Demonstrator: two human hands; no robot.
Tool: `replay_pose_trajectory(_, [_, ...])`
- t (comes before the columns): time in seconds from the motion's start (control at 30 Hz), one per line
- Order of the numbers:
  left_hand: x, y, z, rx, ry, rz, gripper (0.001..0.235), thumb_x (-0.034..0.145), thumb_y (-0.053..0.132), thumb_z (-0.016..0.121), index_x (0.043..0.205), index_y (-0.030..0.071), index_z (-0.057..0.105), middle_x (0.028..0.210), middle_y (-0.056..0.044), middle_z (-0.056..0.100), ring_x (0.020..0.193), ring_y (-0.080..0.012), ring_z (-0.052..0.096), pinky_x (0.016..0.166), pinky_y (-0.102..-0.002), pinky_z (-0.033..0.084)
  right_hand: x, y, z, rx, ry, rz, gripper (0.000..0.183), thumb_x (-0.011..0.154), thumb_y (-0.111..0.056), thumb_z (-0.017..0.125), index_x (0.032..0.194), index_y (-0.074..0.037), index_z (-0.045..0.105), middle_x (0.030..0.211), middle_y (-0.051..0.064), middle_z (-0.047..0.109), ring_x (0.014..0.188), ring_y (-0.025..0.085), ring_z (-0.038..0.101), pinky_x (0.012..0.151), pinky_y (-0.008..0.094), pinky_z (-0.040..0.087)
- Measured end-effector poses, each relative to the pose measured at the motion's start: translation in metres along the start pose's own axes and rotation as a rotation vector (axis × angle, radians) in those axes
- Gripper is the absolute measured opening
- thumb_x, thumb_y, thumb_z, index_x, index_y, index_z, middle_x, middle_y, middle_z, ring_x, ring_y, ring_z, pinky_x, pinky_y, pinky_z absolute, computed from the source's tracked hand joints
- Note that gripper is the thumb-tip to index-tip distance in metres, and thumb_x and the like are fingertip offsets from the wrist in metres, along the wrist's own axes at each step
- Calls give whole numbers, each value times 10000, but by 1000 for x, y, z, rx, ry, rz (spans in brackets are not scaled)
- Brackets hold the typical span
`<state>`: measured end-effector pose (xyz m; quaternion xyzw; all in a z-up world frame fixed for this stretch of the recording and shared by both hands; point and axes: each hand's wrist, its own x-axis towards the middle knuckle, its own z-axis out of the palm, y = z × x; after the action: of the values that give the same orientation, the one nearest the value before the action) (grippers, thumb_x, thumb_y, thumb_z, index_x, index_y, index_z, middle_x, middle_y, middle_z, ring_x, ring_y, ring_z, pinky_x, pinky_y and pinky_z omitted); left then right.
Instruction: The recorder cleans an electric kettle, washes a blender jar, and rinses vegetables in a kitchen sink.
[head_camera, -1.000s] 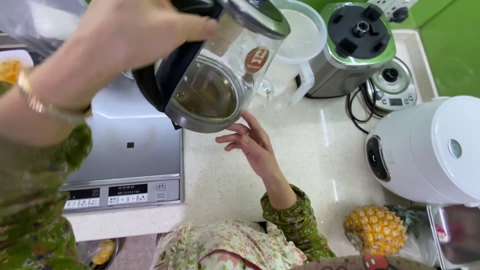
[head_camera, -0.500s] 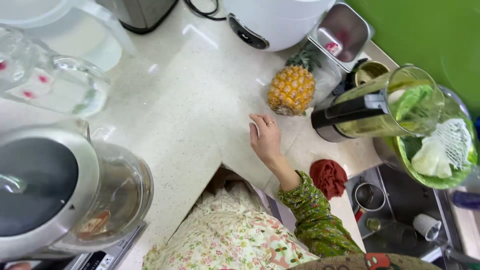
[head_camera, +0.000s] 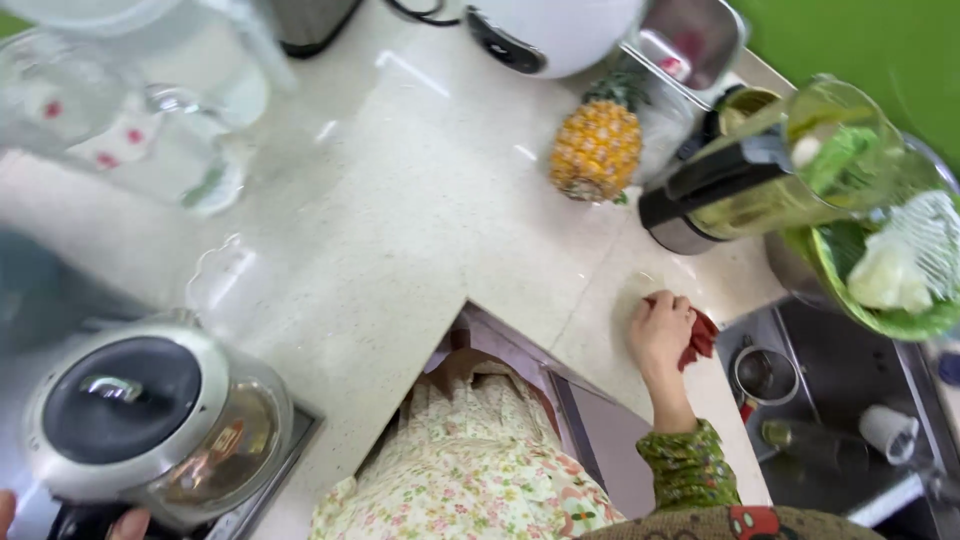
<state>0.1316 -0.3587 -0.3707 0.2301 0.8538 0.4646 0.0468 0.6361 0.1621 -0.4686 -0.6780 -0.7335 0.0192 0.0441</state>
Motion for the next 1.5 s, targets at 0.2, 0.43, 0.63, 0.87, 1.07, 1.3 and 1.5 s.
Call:
replay_pose_trajectory(0.2, [-78, 110, 12, 72, 301, -218, 745, 864, 43, 905, 1487, -52, 509, 934, -179, 716, 849, -169, 699, 809, -247, 544, -16, -138, 6, 785, -220, -300, 133, 978, -118, 677, 1083, -37, 677, 978, 141, 732, 877, 235, 677, 798, 394, 557])
replay_pose_trajectory(0.43, [-106, 93, 20, -52, 544, -189, 723, 803, 67, 914, 1444, -37, 597, 815, -77, 682, 697, -54, 591, 648, -173, 452, -103, -340, 8, 1306, -735, -713, 194, 1043, -127, 592, 1212, -33, 611, 1157, 139, 660, 1043, 211, 624, 908, 364, 541])
replay_pose_trajectory(0.63, [-116, 58, 58, -133, 752, -182, 707, 794, 77, 913, 1417, -25, 595, 773, -17, 621, 616, -32, 514, 619, -163, 390, -163, -474, 46, 770, -468, -1617, 510, 905, -120, 673, 1379, -11, 520, 1456, 254, 481, 1414, 450, 376, 1139, 508, 348])
replay_pose_trajectory(0.87, [-109, 57, 75, -137, 872, -152, 693, 775, 75, 887, 1380, -27, 564, 688, 5, 609, 632, -35, 526, 640, -162, 388, -136, -636, 92, 998, -352, -1334, 458, 1043, -209, 572, 1472, -77, 485, 1502, 241, 479, 1409, 462, 432, 1211, 517, 348])
replay_pose_trajectory(1.07, [-107, 49, 75, -120, 869, -153, 707, 786, 105, 865, 1404, -19, 544, 649, -1, 600, 610, -51, 543, 623, -169, 385, -136, -703, 91, 480, -235, -1522, 569, 1035, -392, 554, 1560, -217, 420, 1589, 330, 268, 1436, 599, 204, 1175, 645, 168])
replay_pose_trajectory(1.3, [-101, 93, 61, 329, 845, -13, 804, 767, 150, 840, 1429, -48, 428, 963, -171, 559, 847, -285, 563, 782, -379, 462, -150, -567, 83, 466, -264, -1570, 603, 993, -384, 569, 1549, -189, 436, 1633, 316, 233, 1486, 579, 181, 1213, 639, 160])
replay_pose_trajectory(1.5, [-77, 107, 128, 68, 380, 751, 520, 850, 39, 787, 1275, 64, 490, 1168, -145, 601, 1020, -292, 642, 853, -414, 555, -133, -408, 36, 576, -428, -1706, 504, 910, -294, 688, 1378, -150, 567, 1576, 237, 368, 1487, 535, 248, 1213, 636, 189])
